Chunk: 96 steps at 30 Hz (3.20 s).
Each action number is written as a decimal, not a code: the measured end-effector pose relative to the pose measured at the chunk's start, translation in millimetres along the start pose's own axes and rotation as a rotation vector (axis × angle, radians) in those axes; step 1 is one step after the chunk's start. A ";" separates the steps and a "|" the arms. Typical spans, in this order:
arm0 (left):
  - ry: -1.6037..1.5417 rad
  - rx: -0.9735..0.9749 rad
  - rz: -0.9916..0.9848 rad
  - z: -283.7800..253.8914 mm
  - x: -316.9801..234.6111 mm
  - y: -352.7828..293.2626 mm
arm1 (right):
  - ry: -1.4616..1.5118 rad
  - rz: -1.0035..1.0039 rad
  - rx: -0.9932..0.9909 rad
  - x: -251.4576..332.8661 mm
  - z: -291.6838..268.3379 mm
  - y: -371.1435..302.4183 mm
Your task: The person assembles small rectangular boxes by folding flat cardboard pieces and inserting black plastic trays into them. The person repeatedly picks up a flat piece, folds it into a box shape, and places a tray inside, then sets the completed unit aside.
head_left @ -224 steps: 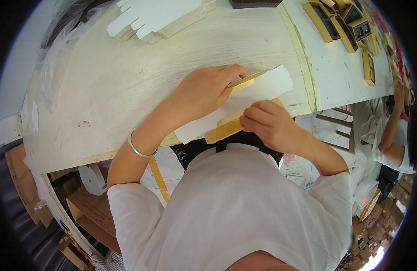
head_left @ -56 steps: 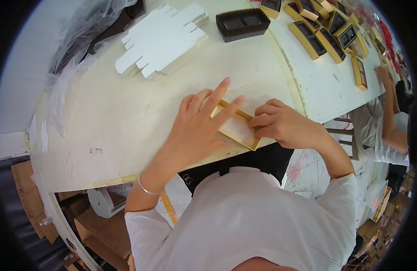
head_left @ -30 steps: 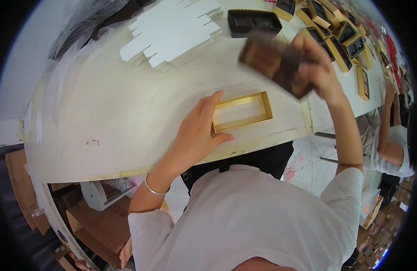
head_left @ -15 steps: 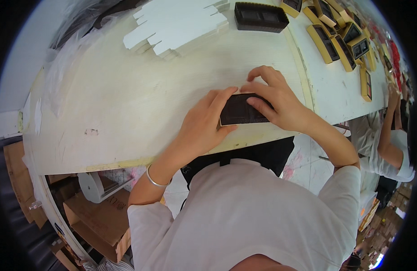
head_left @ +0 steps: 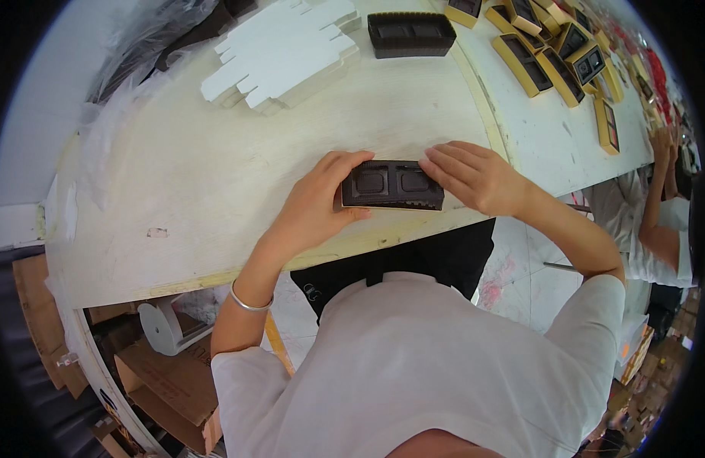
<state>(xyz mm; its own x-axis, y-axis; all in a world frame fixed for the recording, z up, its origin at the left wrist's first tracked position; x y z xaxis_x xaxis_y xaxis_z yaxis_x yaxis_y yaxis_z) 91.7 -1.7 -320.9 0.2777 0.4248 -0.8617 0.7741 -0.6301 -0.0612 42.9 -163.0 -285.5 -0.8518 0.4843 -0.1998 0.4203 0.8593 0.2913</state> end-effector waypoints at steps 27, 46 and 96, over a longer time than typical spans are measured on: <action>0.753 -0.470 0.244 -72.9 -16.7 14.7 | 0.353 0.628 -0.038 -82.9 -35.6 -69.9; 0.610 -0.778 0.347 -149.0 -41.4 5.2 | 0.362 0.531 -0.363 -63.6 -26.5 -7.7; 0.660 -0.207 0.179 22.8 -46.9 -18.4 | 0.785 0.660 0.175 15.7 36.4 -0.4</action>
<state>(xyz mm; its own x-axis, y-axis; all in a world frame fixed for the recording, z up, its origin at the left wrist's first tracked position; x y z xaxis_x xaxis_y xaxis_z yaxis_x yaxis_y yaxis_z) 51.4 -24.9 -290.9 0.6463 0.6723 -0.3608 0.7583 -0.6186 0.2056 40.7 -149.7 -322.8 -0.3733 0.6777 0.6335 0.8628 0.5046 -0.0314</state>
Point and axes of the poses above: each hand's wrist, its own y-axis towards the middle knuckle, its own z-axis out of the palm, x = y × z, the point moved 8 cm from there along y, towards the middle knuckle, and after that the axes turned 2 degrees about -y, right-handed, at the moved point
